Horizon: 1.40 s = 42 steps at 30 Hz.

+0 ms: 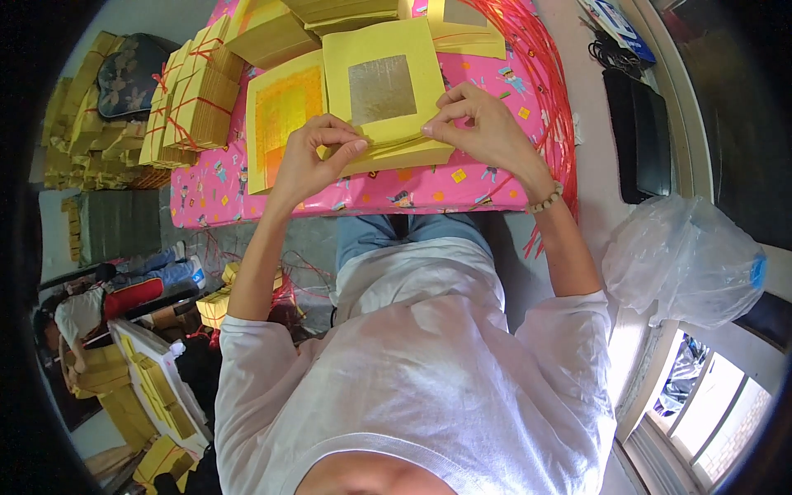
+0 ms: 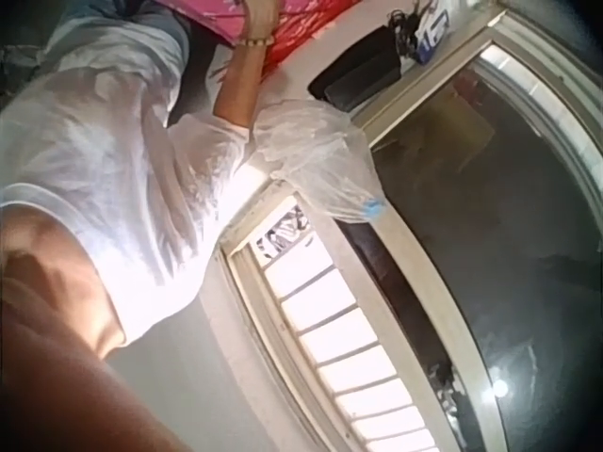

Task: Folding and stacking sheets of joss paper at a workspace.

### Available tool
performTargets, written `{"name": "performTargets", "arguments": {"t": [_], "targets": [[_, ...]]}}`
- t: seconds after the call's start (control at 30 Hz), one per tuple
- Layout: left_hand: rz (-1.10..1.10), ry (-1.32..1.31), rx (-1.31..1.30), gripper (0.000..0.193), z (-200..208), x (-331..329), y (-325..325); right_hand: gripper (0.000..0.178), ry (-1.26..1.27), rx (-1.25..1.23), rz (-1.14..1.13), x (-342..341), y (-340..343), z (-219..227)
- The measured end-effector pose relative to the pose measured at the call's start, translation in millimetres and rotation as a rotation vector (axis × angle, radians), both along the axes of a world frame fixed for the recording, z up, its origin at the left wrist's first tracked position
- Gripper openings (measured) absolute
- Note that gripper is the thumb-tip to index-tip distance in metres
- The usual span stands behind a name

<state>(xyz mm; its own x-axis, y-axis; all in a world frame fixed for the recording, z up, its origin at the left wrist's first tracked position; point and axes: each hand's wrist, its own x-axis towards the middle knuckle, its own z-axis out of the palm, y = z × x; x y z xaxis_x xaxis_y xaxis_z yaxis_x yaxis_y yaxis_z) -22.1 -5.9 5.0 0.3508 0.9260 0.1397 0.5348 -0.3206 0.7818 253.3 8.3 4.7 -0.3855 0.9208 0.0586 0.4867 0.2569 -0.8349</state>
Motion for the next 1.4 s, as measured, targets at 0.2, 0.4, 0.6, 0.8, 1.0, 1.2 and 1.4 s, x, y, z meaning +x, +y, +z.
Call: {"name": "performTargets", "arguments": {"t": [0.2, 0.4, 0.6, 0.8, 1.0, 1.2, 1.4], "targets": [[0.020, -0.005, -0.012, 0.019, -2, 0, 1, 0.023, -0.017, 0.035, -0.022, -1, 2, -2], [0.030, 0.003, 0.001, 0.020, 1, 1, -1, 0.022, -0.053, 0.077, -0.028, -3, 1, -2], [-0.065, 0.278, 0.197, 0.031, 19, 18, -2, 0.021, -0.169, 0.486, -0.052, -14, -5, 9], [0.020, 0.077, 0.322, 0.028, 0, 55, 2, 0.031, -0.020, 0.483, -0.104, -31, -8, 20], [0.199, -0.161, 0.055, 0.021, -3, 58, -8, 0.066, 0.552, -0.061, -0.284, -37, -8, -12], [0.000, -0.324, -0.088, 0.020, -2, 43, -3, 0.070, 0.351, 0.054, -0.168, -52, -10, -3], [0.064, -0.620, -0.471, 0.014, 2, 35, 13, 0.070, 0.296, 0.176, -0.105, -58, -16, -3]]}}
